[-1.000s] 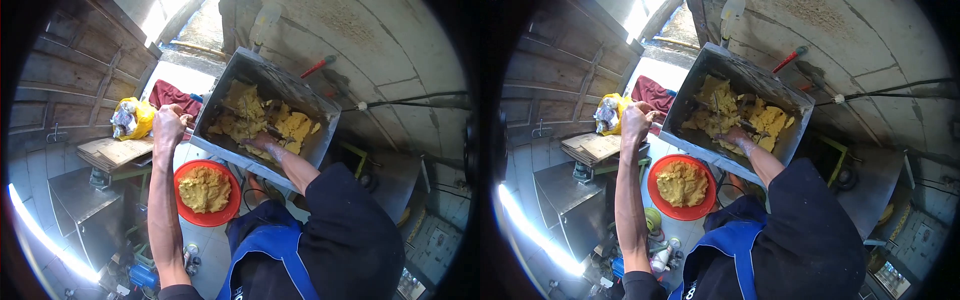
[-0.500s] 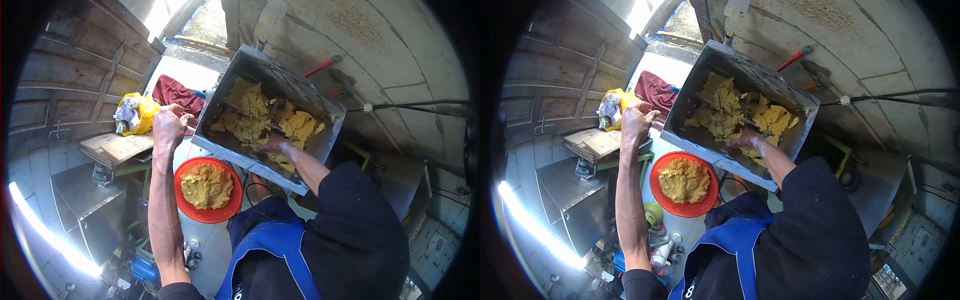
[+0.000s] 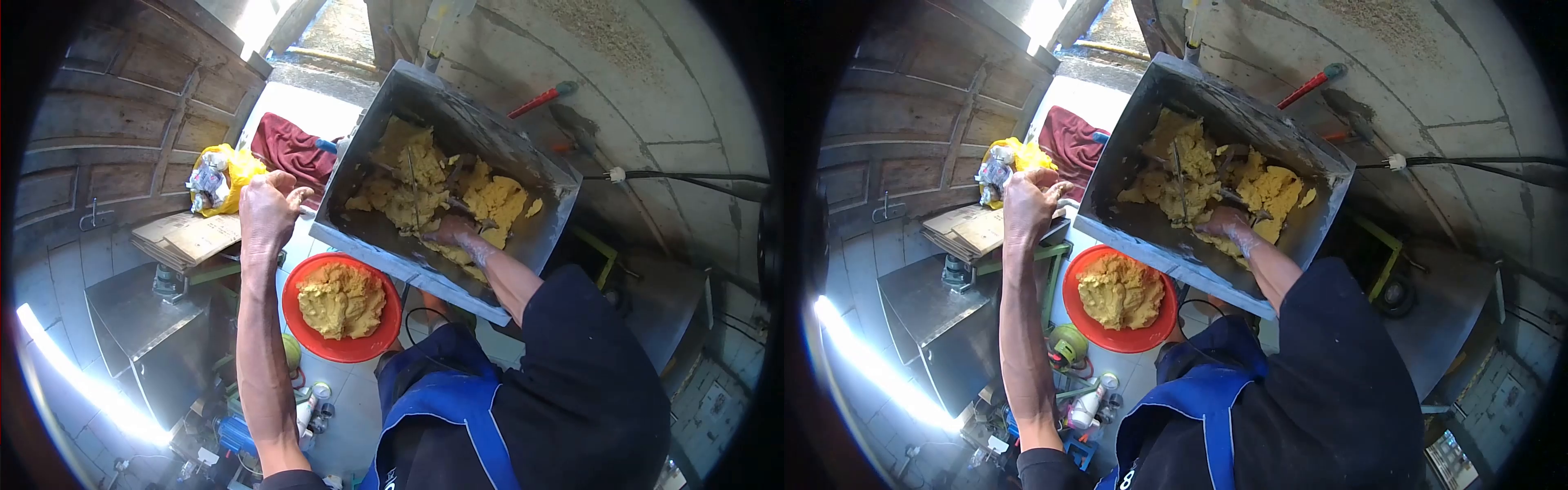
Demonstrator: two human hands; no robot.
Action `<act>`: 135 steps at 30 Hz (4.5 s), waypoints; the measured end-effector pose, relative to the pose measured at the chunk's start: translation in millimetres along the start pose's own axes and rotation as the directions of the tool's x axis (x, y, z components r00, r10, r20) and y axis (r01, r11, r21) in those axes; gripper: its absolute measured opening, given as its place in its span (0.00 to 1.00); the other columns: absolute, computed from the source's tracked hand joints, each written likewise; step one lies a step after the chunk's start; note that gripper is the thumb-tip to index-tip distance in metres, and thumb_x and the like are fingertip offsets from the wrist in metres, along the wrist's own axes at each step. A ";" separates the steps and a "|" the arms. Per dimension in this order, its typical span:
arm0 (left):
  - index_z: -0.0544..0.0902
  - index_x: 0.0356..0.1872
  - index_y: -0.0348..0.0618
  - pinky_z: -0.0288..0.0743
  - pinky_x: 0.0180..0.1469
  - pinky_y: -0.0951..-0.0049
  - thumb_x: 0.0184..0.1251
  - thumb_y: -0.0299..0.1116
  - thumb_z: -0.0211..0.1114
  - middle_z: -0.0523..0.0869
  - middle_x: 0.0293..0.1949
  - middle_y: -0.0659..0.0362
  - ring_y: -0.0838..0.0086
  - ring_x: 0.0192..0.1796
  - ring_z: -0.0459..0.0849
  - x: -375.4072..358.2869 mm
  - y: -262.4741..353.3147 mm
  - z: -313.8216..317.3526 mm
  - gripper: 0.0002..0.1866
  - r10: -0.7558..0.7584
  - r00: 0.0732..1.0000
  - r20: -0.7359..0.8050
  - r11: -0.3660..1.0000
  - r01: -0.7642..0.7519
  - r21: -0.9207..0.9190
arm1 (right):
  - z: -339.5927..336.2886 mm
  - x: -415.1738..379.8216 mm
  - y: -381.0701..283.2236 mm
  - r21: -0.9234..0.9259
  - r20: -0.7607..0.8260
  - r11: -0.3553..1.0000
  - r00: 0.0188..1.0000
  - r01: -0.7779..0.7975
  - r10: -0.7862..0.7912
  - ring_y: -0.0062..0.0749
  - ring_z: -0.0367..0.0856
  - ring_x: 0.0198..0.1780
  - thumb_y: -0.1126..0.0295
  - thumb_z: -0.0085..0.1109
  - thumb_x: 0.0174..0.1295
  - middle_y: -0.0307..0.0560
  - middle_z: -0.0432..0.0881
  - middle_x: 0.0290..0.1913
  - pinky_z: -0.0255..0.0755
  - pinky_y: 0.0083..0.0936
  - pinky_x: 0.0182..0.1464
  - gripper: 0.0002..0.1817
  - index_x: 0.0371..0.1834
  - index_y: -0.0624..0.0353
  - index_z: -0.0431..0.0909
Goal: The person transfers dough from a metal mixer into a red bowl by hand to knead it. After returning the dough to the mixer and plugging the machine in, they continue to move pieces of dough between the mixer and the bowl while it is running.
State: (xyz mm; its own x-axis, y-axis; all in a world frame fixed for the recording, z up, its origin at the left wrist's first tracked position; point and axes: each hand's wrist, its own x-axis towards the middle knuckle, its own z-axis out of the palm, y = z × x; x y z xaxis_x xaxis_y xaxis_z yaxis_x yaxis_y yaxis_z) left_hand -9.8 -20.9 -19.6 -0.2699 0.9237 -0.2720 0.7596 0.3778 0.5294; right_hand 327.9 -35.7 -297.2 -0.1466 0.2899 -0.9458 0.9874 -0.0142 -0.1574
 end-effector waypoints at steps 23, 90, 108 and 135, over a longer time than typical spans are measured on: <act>0.92 0.39 0.38 0.83 0.47 0.63 0.57 0.33 0.80 0.93 0.37 0.48 0.64 0.40 0.92 -7.4 21.6 -14.1 0.12 -0.042 0.999 0.004 0.996 0.042 0.077 | -69.8 -51.0 14.2 0.239 0.436 0.971 0.891 0.020 -0.126 0.45 0.70 0.72 0.32 0.62 0.56 0.49 0.73 0.74 0.62 0.44 0.73 0.46 0.72 0.52 0.75; 0.92 0.35 0.37 0.84 0.47 0.61 0.58 0.41 0.80 0.92 0.37 0.46 0.59 0.41 0.92 -1.9 11.4 -15.9 0.15 0.076 0.992 0.105 0.993 -0.085 0.078 | -152.4 -186.1 68.3 0.624 0.185 0.777 0.952 0.078 -0.244 0.30 0.88 0.46 0.57 0.70 0.60 0.44 0.90 0.48 0.82 0.29 0.51 0.24 0.52 0.64 0.84; 0.91 0.38 0.35 0.84 0.48 0.63 0.57 0.46 0.78 0.91 0.37 0.46 0.60 0.44 0.92 9.0 -5.1 -8.8 0.21 0.353 0.930 0.102 0.872 -0.367 0.323 | 200.7 -140.2 -132.3 0.556 -0.390 0.572 0.796 0.604 -0.462 0.40 0.84 0.59 0.57 0.78 0.54 0.55 0.86 0.59 0.73 0.33 0.66 0.35 0.63 0.62 0.80; 0.90 0.43 0.31 0.83 0.48 0.66 0.53 0.37 0.83 0.92 0.39 0.45 0.62 0.43 0.92 -4.5 0.1 -15.1 0.22 0.253 0.962 0.105 0.956 -0.265 0.125 | 154.0 -249.7 -146.3 0.142 -0.810 0.633 0.457 0.761 -0.367 0.56 0.87 0.49 0.58 0.63 0.68 0.62 0.87 0.48 0.80 0.43 0.53 0.22 0.52 0.67 0.84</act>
State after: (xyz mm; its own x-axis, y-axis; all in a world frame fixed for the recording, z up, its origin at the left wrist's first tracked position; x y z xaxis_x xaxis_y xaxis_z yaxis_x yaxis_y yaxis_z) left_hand -17.4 -24.1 -6.1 -0.0055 0.9772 -0.2121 0.8718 0.1086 0.4776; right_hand 210.9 -253.4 -81.7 -0.3818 0.9130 -0.1439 0.5050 0.0756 -0.8598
